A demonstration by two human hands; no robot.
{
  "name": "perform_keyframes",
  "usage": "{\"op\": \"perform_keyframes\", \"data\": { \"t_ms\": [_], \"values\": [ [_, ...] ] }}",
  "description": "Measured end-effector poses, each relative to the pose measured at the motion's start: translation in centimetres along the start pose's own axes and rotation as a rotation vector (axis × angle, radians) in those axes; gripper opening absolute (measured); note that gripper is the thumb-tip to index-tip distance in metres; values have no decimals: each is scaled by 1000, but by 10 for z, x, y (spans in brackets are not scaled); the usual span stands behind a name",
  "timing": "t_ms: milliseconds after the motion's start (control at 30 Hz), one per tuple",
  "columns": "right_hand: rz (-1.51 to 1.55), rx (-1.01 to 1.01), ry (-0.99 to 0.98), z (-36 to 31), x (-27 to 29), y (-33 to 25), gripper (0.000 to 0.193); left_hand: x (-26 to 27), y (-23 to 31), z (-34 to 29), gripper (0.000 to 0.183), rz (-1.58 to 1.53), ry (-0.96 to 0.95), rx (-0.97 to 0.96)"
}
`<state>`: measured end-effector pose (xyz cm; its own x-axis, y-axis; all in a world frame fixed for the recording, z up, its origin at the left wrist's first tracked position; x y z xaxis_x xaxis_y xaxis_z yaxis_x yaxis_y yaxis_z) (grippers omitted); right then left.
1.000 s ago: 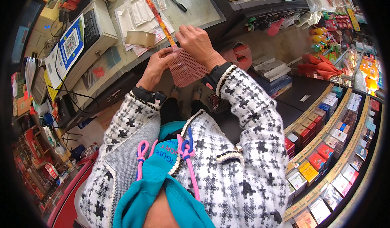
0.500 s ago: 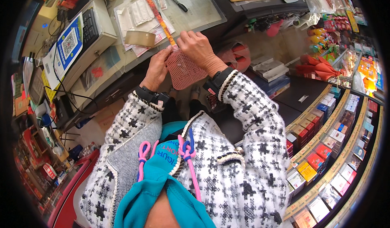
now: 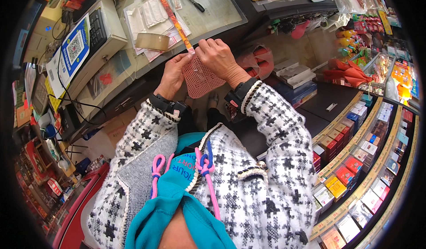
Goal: The person repairs a pink plastic fly swatter by applying clear adhesive tape to its mesh surface. They repeatedly pull tape from a roll, press it onto the mesh, and smooth it down, working on the same swatter throughout the clip.
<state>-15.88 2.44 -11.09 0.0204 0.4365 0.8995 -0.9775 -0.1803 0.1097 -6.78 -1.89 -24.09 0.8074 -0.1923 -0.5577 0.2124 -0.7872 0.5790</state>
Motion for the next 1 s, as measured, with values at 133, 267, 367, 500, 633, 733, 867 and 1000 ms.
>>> {"op": "perform_keyframes", "data": {
  "t_ms": [133,267,367,500,633,733,867,1000],
  "values": [
    [12,22,13,-2,2,-1,9,0,-1,0,16,-3,-2,16],
    [19,40,22,-4,4,-2,9,1,-1,2,17,7,-5,29],
    [25,34,20,-4,5,-2,10,0,-2,2,17,29,-9,2],
    [31,29,29,-4,3,-2,9,3,-2,3,18,91,21,-27],
    [30,27,31,-3,4,-3,9,5,-4,3,17,123,21,-34],
    [25,31,26,-2,6,-3,9,6,-4,3,16,132,28,-63],
    [20,42,49,-1,13,3,8,6,-4,4,15,98,26,-64],
    [20,27,68,-3,20,15,7,4,-3,5,14,112,6,-73]
  ]
}}
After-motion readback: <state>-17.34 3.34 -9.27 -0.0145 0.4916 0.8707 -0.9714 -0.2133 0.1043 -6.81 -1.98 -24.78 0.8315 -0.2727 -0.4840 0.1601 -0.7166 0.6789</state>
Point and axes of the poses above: each hand's wrist, its own z-axis towards the middle knuckle, its own x-axis out of the back of the hand, y = z × x, the point moved 8 cm from there along z, towards the middle knuckle, and after that the axes turned 4 degrees about y, right-handed, at the moved point
